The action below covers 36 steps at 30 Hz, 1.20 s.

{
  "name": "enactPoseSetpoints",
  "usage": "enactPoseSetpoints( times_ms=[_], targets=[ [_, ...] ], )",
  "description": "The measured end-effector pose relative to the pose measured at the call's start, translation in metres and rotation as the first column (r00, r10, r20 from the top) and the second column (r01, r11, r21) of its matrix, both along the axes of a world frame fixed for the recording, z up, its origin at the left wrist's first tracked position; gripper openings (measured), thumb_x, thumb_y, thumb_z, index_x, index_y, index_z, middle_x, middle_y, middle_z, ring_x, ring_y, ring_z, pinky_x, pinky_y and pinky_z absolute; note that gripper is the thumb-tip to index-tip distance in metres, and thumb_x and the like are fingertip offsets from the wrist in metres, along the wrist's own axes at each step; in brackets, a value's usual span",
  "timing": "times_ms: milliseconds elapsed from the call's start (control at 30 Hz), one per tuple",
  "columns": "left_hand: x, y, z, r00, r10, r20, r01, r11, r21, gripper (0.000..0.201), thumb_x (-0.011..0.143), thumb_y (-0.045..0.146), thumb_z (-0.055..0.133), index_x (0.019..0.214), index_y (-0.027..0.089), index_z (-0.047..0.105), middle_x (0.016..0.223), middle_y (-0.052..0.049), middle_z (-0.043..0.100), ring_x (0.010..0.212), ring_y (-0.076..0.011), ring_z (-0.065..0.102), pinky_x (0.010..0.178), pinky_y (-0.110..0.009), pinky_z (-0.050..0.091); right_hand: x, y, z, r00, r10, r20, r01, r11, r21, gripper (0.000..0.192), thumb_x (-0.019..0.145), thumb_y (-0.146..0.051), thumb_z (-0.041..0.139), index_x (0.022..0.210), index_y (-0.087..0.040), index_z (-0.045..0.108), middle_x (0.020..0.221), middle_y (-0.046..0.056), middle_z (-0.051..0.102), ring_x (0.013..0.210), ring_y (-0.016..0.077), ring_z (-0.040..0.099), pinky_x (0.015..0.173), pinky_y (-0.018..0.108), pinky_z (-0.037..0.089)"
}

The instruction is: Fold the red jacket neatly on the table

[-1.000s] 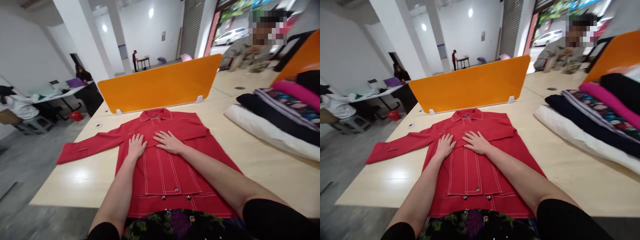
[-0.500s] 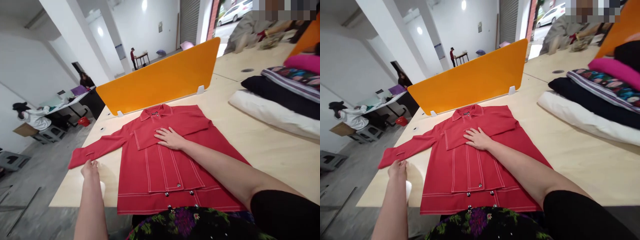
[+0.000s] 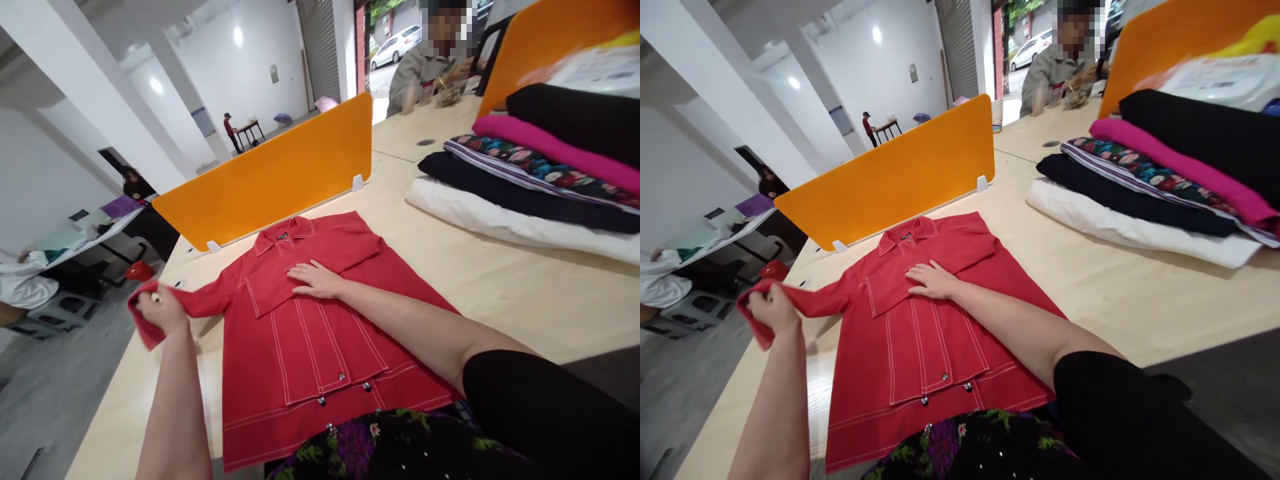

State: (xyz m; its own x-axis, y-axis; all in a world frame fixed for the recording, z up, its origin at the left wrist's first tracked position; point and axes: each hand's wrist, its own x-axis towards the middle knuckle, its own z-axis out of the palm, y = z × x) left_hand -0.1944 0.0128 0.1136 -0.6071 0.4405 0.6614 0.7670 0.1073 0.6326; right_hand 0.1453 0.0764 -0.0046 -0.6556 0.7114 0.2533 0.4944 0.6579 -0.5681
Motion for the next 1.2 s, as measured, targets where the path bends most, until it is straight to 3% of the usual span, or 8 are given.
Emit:
enactPoseSetpoints(
  times_ms=[100, 200, 333, 533, 700, 833, 1000, 1200],
  targets=[
    [0.068, 0.015, -0.009, 0.950, -0.236, -0.204, 0.186, 0.953, -0.238, 0.028, 0.085, 0.040, 0.052, 0.095, 0.016, 0.062, 0.097, -0.011, 0.064, 0.097, -0.0260, 0.056, 0.089, -0.038, 0.043, 0.005, 0.011, -0.002, 0.898, -0.149, -0.414, 0.033, 0.961, -0.275, 0.062, 0.090, -0.058, 0.040, 0.142, -0.024, 0.041, 0.144, 0.009, 0.046, 0.133, 0.0211, 0.040, 0.114, 0.045, 0.021],
    [0.132, 0.015, -0.036, 0.675, -0.649, -0.351, 0.352, 0.702, -0.619, 0.031, 0.090, 0.045, 0.047, 0.091, 0.021, 0.067, 0.099, -0.008, 0.069, 0.098, -0.0227, 0.060, 0.096, -0.036, 0.041, 0.013, 0.020, 0.000, 0.651, -0.370, -0.663, -0.073, 0.839, -0.540, 0.064, 0.091, -0.061, 0.030, 0.143, -0.025, 0.036, 0.142, 0.010, 0.047, 0.123, 0.0191, 0.051, 0.106, 0.040, 0.037],
    [0.147, 0.008, -0.076, 0.662, -0.574, -0.483, 0.222, 0.765, -0.605, 0.037, 0.096, 0.036, 0.035, 0.105, 0.017, 0.066, 0.125, -0.011, 0.061, 0.123, -0.0252, 0.049, 0.106, -0.043, 0.033, 0.022, 0.027, 0.007, 0.438, -0.528, -0.728, -0.244, 0.709, -0.661, 0.061, 0.090, -0.067, 0.021, 0.134, -0.030, 0.042, 0.136, 0.007, 0.051, 0.112, 0.0179, 0.058, 0.094, 0.038, 0.048],
    [0.104, 0.007, -0.104, 0.757, -0.438, -0.485, -0.058, 0.694, -0.717, 0.051, 0.094, 0.043, 0.037, 0.136, 0.018, 0.049, 0.144, -0.013, 0.044, 0.132, -0.0360, 0.036, 0.106, -0.054, 0.030, 0.019, 0.033, -0.002, 0.341, -0.545, -0.766, -0.247, 0.734, -0.632, 0.060, 0.070, -0.045, 0.072, 0.122, -0.029, 0.046, 0.115, 0.004, 0.060, 0.086, 0.0133, 0.062, 0.086, 0.035, 0.051],
    [0.092, 0.009, -0.106, 0.827, -0.345, -0.444, -0.127, 0.654, -0.746, 0.055, 0.094, 0.048, 0.032, 0.140, 0.021, 0.045, 0.145, -0.013, 0.043, 0.126, -0.0361, 0.042, 0.101, -0.051, 0.037, 0.031, 0.040, -0.009, 0.405, -0.581, -0.706, 0.296, 0.814, -0.500, 0.082, 0.066, -0.046, 0.073, 0.137, -0.027, 0.038, 0.129, 0.011, 0.051, 0.089, 0.0189, 0.063, 0.085, 0.043, 0.053],
    [0.081, 0.009, -0.104, 0.914, -0.181, -0.362, -0.163, 0.653, -0.739, 0.049, 0.094, 0.045, 0.031, 0.137, 0.028, 0.047, 0.146, -0.008, 0.043, 0.125, -0.0371, 0.043, 0.096, -0.059, 0.039, 0.050, 0.043, -0.001, 0.572, -0.542, -0.616, 0.643, 0.762, -0.073, 0.060, 0.084, -0.045, 0.053, 0.139, -0.021, 0.044, 0.140, 0.014, 0.045, 0.120, 0.0279, 0.051, 0.103, 0.049, 0.040],
    [0.092, 0.008, -0.101, 0.787, -0.373, -0.492, -0.010, 0.789, -0.614, 0.047, 0.095, 0.032, 0.033, 0.136, 0.017, 0.048, 0.149, -0.016, 0.037, 0.140, -0.0315, 0.025, 0.108, -0.057, 0.029, 0.038, 0.023, 0.016, 0.937, -0.259, -0.237, 0.334, 0.865, 0.374, 0.046, 0.095, -0.035, 0.040, 0.138, -0.022, 0.048, 0.148, 0.006, 0.040, 0.143, 0.0267, 0.017, 0.114, 0.051, 0.020],
    [0.126, 0.003, -0.103, 0.448, -0.854, -0.263, 0.330, 0.431, -0.839, 0.048, 0.095, 0.044, 0.035, 0.141, 0.030, 0.041, 0.150, -0.005, 0.037, 0.142, -0.0239, 0.021, 0.113, -0.054, 0.020, 0.012, -0.008, 0.023, 0.992, 0.020, 0.126, -0.068, 0.920, 0.386, 0.051, 0.092, -0.045, 0.049, 0.140, -0.029, 0.045, 0.147, 0.006, 0.042, 0.144, 0.0290, 0.010, 0.112, 0.059, 0.001]
  ],
)
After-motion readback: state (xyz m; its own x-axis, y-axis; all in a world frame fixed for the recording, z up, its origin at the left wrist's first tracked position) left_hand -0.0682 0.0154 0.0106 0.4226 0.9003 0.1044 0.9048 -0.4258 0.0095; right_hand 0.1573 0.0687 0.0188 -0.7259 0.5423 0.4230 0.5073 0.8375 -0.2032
